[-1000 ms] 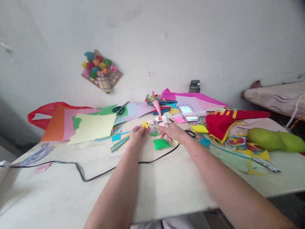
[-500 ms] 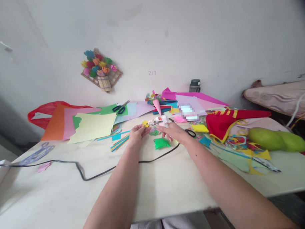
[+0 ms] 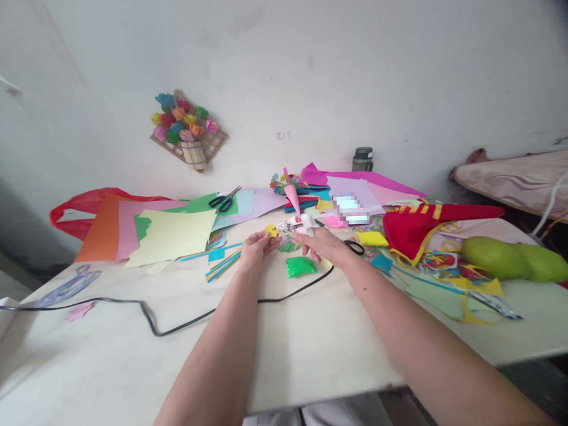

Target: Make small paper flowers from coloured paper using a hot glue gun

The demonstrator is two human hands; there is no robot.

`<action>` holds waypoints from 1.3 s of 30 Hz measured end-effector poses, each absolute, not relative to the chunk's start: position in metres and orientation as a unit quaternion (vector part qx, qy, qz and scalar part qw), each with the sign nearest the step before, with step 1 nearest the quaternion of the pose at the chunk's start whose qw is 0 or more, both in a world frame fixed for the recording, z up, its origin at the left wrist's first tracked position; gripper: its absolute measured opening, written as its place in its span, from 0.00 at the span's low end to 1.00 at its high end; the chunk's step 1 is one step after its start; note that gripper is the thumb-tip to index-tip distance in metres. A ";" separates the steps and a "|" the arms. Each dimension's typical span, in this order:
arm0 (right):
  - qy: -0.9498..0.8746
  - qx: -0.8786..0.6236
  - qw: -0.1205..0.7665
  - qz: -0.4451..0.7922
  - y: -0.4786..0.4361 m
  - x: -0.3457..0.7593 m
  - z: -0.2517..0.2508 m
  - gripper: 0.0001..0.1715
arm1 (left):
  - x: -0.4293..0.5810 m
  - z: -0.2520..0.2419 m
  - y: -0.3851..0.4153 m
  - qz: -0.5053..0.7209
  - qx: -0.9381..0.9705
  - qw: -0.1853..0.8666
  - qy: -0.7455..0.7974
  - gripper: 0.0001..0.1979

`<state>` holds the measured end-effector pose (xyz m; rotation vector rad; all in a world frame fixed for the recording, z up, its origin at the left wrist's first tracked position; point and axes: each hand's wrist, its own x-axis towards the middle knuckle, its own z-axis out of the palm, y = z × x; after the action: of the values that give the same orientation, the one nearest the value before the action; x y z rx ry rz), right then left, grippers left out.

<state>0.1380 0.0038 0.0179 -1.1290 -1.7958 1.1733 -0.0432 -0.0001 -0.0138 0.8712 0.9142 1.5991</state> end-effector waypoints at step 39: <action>-0.709 -0.442 0.340 0.432 0.000 0.136 0.023 0.28 | -0.043 -0.016 0.002 0.673 0.363 0.519 0.383 0.02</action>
<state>0.1364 -0.0001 0.0225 -1.1500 -1.8447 1.1243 -0.0434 0.0017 -0.0157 0.8701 0.9185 1.6140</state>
